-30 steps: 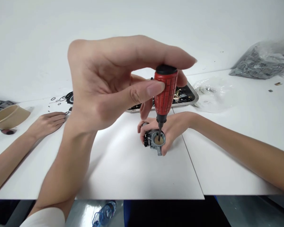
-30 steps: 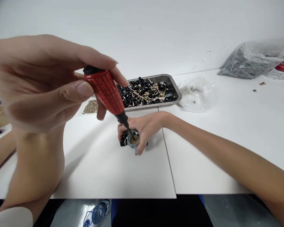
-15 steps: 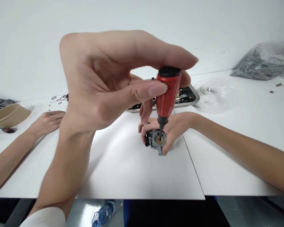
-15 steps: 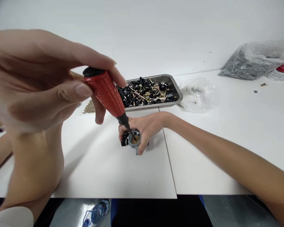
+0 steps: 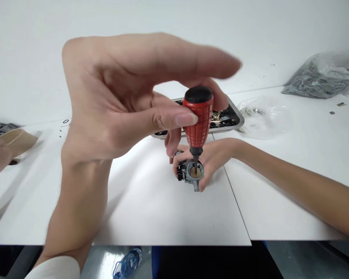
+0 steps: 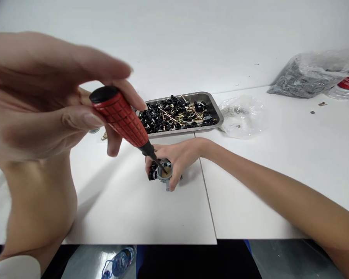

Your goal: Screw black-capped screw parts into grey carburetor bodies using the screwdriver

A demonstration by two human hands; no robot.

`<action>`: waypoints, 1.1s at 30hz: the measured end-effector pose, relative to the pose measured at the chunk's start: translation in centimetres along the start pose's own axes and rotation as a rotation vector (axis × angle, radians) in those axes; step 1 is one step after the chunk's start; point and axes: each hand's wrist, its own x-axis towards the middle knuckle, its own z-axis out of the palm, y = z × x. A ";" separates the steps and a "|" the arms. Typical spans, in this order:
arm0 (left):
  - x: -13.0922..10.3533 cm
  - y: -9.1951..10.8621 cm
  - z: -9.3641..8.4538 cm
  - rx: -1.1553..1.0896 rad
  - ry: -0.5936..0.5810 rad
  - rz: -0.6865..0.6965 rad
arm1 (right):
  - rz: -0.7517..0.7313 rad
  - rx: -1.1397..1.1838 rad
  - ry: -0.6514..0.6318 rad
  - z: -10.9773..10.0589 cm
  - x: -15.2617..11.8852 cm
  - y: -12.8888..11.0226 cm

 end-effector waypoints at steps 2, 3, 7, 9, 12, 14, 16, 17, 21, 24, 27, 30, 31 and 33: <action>0.1 0.0 -0.4 0.069 -0.063 0.028 | -0.010 -0.021 -0.023 0.0 0.0 0.1; 0.2 0.0 -0.6 0.099 -0.095 0.062 | -0.012 -0.026 -0.032 0.0 0.0 0.2; 0.6 0.3 -0.4 0.098 -0.121 0.151 | -0.016 -0.015 -0.010 0.0 0.0 0.4; 0.7 0.3 0.0 0.083 -0.044 0.146 | -0.006 -0.008 0.004 0.1 0.0 0.3; 0.4 0.3 0.3 0.050 0.004 0.138 | 0.019 0.006 0.011 0.1 0.0 0.2; 0.3 0.3 0.3 0.029 -0.035 0.146 | 0.022 0.004 0.018 0.1 0.0 0.0; 0.2 0.1 0.3 0.024 -0.053 0.140 | 0.017 -0.012 0.015 0.1 0.0 -0.1; 0.3 0.0 0.2 0.023 -0.052 0.130 | 0.019 -0.021 0.009 0.1 0.0 -0.2; 0.8 -0.3 0.3 -0.035 -0.125 0.166 | 0.047 -0.035 0.003 0.1 0.1 -0.3; 1.0 -0.3 0.3 -0.043 -0.120 0.194 | 0.043 -0.028 0.003 0.1 0.2 -0.3; 0.8 -0.1 0.2 -0.036 -0.085 0.151 | 0.019 -0.011 -0.003 0.1 0.2 -0.3; 0.6 -0.2 -0.1 -0.039 -0.103 0.136 | -0.010 -0.001 0.001 0.1 0.1 -0.2; 0.6 -0.3 -0.1 -0.042 -0.105 0.136 | -0.014 0.000 0.002 0.1 0.1 -0.2; 0.8 -0.4 -0.1 -0.056 -0.102 0.137 | -0.009 -0.003 0.003 0.1 0.1 -0.1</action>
